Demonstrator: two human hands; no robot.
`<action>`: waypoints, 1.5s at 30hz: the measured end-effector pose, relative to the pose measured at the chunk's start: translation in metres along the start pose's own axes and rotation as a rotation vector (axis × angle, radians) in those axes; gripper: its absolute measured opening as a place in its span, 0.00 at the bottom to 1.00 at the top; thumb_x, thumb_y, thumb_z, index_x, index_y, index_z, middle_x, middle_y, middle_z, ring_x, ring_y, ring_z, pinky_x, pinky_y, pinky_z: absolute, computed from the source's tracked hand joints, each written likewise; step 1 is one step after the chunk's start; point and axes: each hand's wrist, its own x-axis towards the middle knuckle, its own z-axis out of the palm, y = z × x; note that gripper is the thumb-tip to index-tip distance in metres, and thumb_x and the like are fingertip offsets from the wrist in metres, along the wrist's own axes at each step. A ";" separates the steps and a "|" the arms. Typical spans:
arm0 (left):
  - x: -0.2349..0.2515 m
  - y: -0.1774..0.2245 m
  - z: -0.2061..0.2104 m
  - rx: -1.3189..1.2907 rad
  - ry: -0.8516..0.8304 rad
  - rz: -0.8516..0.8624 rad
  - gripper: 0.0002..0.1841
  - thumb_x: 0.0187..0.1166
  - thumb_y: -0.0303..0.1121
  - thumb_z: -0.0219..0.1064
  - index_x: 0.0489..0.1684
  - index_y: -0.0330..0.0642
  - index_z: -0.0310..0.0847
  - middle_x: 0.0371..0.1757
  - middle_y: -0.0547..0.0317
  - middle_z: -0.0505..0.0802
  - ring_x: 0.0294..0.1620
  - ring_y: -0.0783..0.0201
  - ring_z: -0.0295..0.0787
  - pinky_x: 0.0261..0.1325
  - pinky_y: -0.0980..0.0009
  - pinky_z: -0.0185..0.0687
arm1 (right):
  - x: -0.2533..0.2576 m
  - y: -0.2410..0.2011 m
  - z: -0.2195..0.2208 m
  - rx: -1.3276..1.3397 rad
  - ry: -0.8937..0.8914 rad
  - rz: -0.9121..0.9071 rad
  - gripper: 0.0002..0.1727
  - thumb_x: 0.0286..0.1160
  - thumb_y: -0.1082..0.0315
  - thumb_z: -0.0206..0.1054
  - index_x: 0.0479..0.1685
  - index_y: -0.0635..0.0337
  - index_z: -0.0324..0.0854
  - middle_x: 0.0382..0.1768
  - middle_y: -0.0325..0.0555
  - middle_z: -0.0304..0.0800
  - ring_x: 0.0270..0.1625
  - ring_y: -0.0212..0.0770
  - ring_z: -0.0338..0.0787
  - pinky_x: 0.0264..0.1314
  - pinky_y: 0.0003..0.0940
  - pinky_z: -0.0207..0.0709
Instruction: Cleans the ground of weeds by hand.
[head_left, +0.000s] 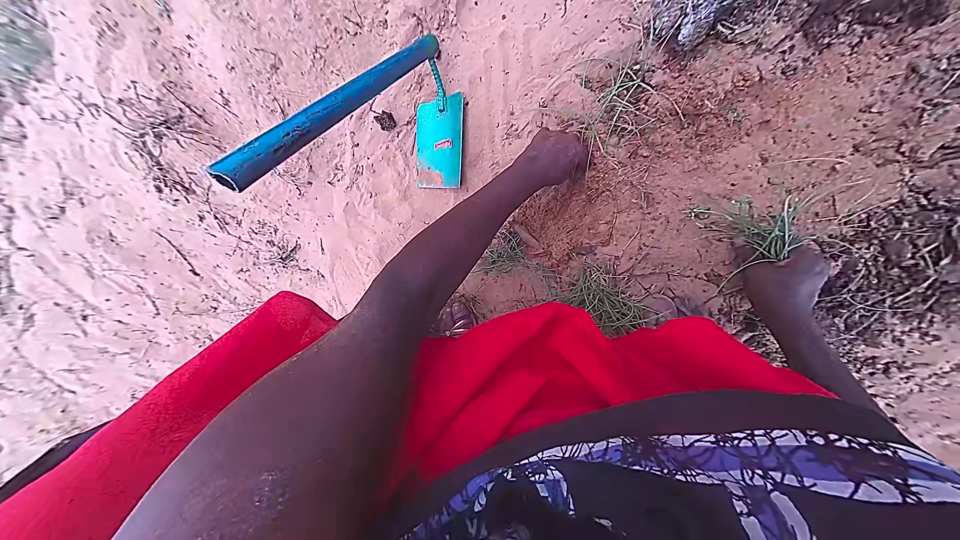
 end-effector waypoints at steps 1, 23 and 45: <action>0.002 0.001 -0.002 0.025 -0.014 0.011 0.17 0.85 0.28 0.60 0.67 0.51 0.86 0.69 0.42 0.88 0.75 0.38 0.80 0.71 0.33 0.70 | 0.000 0.001 0.000 0.001 0.001 0.000 0.21 0.78 0.64 0.70 0.47 0.83 0.80 0.48 0.84 0.85 0.59 0.79 0.85 0.63 0.77 0.68; 0.021 0.008 0.031 -0.953 0.470 -0.099 0.16 0.94 0.31 0.51 0.54 0.23 0.80 0.43 0.39 0.90 0.45 0.52 0.88 0.58 0.55 0.81 | 0.000 0.006 0.002 0.012 0.002 -0.042 0.23 0.79 0.63 0.69 0.46 0.85 0.80 0.48 0.86 0.84 0.59 0.82 0.84 0.63 0.78 0.67; -0.024 0.001 0.078 -0.461 0.589 0.349 0.14 0.84 0.24 0.62 0.62 0.34 0.90 0.63 0.32 0.91 0.68 0.36 0.87 0.74 0.50 0.79 | 0.000 0.002 0.004 -0.023 0.036 -0.042 0.23 0.80 0.61 0.68 0.51 0.81 0.83 0.51 0.80 0.87 0.61 0.75 0.86 0.67 0.71 0.69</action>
